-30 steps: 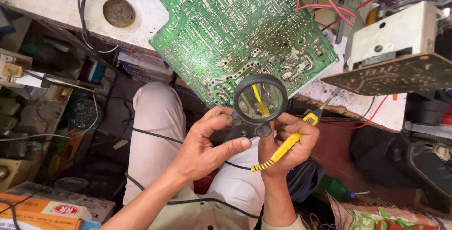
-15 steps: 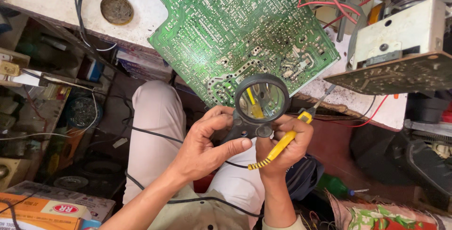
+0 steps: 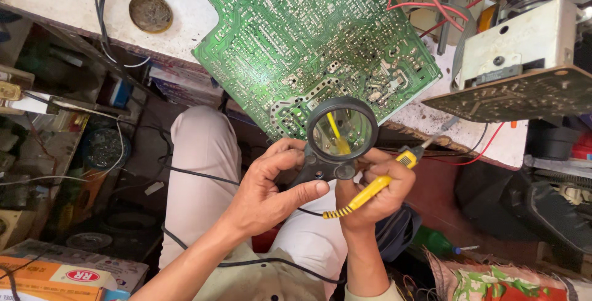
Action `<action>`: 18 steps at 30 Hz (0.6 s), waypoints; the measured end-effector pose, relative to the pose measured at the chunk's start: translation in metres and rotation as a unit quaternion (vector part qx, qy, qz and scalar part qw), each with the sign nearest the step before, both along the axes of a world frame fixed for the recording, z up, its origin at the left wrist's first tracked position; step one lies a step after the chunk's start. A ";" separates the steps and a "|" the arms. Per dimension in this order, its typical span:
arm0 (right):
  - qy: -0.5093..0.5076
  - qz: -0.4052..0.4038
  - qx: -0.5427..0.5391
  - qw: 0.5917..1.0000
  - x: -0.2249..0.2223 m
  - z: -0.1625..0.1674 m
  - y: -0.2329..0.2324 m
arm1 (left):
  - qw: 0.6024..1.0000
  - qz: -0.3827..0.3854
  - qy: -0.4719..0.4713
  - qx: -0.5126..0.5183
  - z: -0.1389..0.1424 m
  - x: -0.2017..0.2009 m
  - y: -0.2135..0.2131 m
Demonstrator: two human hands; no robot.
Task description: The person sits on the floor and inspects a green circuit board using a magnifying glass and a yellow probe. They hold the magnifier over the board and touch various points with the probe while looking through the lens.
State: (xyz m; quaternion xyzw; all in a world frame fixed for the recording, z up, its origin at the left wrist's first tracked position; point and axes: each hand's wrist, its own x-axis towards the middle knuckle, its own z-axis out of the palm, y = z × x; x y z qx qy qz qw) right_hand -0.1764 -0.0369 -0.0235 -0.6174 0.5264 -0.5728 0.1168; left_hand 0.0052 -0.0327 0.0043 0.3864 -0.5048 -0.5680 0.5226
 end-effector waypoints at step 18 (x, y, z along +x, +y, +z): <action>0.055 -0.013 0.022 0.998 0.005 0.011 -0.007 | 1.000 -0.004 0.011 0.006 -0.001 0.000 0.000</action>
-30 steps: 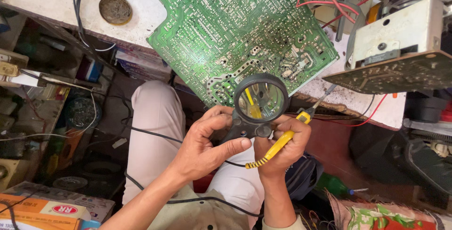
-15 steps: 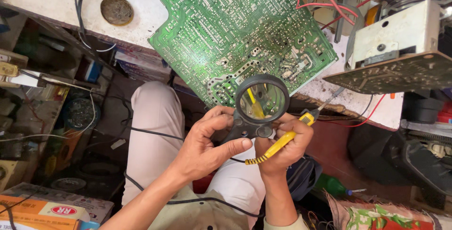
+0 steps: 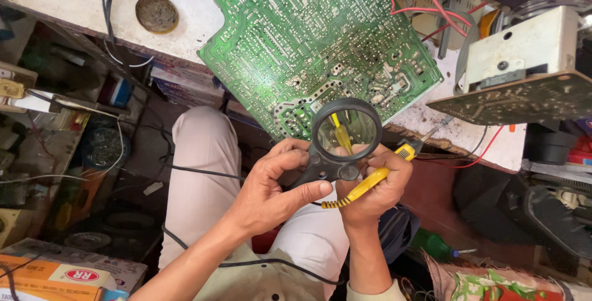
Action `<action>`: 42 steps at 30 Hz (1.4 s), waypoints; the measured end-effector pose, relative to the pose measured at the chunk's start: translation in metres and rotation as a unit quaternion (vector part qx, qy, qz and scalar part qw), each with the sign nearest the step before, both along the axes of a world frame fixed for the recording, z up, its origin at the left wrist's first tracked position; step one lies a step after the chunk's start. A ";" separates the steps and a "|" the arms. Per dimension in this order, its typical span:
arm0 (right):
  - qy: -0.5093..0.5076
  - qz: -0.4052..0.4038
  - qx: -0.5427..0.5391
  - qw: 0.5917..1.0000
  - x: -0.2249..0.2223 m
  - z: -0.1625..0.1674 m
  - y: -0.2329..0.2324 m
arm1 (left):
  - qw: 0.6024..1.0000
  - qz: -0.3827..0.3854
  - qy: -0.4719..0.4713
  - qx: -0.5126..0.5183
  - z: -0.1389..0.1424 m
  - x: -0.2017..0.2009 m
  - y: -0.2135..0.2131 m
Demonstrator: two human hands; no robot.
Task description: The person sits on the floor and inspects a green circuit board using a magnifying glass and a yellow probe. They hold the magnifier over the board and touch various points with the probe while looking through the lens.
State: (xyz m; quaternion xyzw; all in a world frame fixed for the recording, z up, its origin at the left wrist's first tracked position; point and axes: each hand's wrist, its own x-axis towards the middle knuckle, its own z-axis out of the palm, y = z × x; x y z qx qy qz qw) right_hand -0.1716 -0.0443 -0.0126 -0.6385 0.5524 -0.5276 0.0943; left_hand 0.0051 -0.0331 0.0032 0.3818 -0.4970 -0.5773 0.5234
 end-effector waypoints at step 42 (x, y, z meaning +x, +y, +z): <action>0.019 -0.020 0.008 1.000 0.000 -0.004 0.011 | 1.000 -0.008 0.006 0.000 0.002 0.000 0.000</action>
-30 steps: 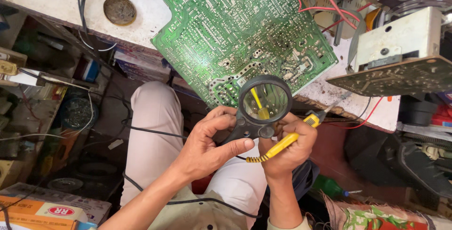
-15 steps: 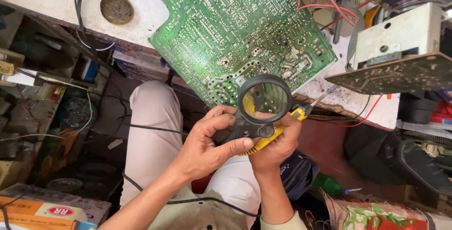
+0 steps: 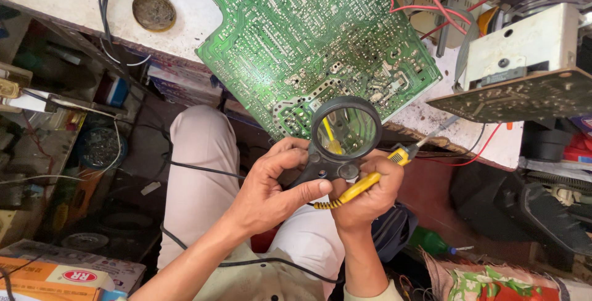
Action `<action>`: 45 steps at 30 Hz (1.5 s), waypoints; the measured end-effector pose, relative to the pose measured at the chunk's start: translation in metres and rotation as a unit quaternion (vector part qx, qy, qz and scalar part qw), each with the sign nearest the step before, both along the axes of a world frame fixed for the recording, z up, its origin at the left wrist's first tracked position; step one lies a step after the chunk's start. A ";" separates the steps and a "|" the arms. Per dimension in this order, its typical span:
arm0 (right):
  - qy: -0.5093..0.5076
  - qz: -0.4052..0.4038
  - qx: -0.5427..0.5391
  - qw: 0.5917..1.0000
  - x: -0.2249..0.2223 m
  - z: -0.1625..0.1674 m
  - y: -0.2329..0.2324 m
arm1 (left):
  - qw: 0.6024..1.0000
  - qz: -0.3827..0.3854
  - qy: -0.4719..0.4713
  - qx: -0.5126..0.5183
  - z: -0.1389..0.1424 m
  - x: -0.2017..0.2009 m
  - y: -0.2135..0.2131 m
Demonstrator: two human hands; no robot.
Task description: The person sits on the floor and inspects a green circuit board using a magnifying glass and a yellow probe. They hold the magnifier over the board and touch various points with the probe while looking through the lens.
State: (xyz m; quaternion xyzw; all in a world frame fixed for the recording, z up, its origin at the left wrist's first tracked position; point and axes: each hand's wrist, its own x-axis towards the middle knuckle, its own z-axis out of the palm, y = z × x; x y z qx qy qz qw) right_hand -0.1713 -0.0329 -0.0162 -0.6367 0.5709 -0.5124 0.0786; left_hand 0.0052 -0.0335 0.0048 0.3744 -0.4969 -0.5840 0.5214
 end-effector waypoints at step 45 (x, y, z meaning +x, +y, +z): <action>-0.055 -0.097 -0.112 0.987 -0.104 -0.025 -0.050 | 1.000 -0.004 0.011 0.022 -0.002 0.004 0.004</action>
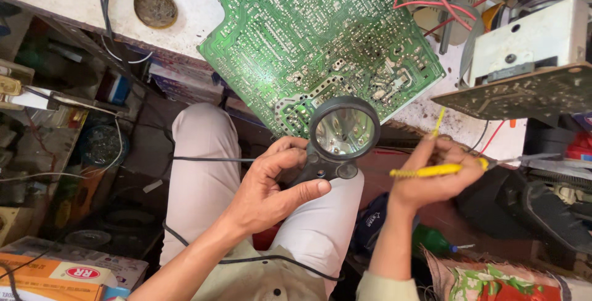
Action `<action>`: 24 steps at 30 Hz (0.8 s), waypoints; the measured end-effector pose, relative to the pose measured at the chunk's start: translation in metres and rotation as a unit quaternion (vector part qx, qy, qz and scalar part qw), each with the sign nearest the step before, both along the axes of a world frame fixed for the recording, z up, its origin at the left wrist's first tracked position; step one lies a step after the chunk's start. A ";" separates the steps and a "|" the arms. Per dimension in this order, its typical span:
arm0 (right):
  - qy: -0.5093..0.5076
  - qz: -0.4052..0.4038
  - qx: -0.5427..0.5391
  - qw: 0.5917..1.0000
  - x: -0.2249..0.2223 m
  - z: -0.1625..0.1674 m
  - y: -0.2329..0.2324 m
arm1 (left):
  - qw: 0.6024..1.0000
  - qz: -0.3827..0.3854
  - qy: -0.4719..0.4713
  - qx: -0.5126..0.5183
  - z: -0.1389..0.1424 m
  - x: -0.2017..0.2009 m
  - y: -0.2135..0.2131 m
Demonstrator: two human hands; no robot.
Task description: The person sits on the floor and inspects a green circuit board using a magnifying glass and a yellow probe. They hold the magnifier over the board and touch various points with the probe while looking through the lens.
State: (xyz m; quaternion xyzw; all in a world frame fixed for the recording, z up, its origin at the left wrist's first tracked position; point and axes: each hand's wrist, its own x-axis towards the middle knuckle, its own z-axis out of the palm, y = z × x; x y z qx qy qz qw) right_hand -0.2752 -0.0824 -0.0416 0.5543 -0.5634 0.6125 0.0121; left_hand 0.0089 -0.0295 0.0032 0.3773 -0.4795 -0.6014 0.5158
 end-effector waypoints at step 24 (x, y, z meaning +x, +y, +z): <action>-0.353 0.257 0.069 0.897 0.002 0.040 0.103 | 1.000 0.009 -0.023 -0.015 -0.001 0.000 0.000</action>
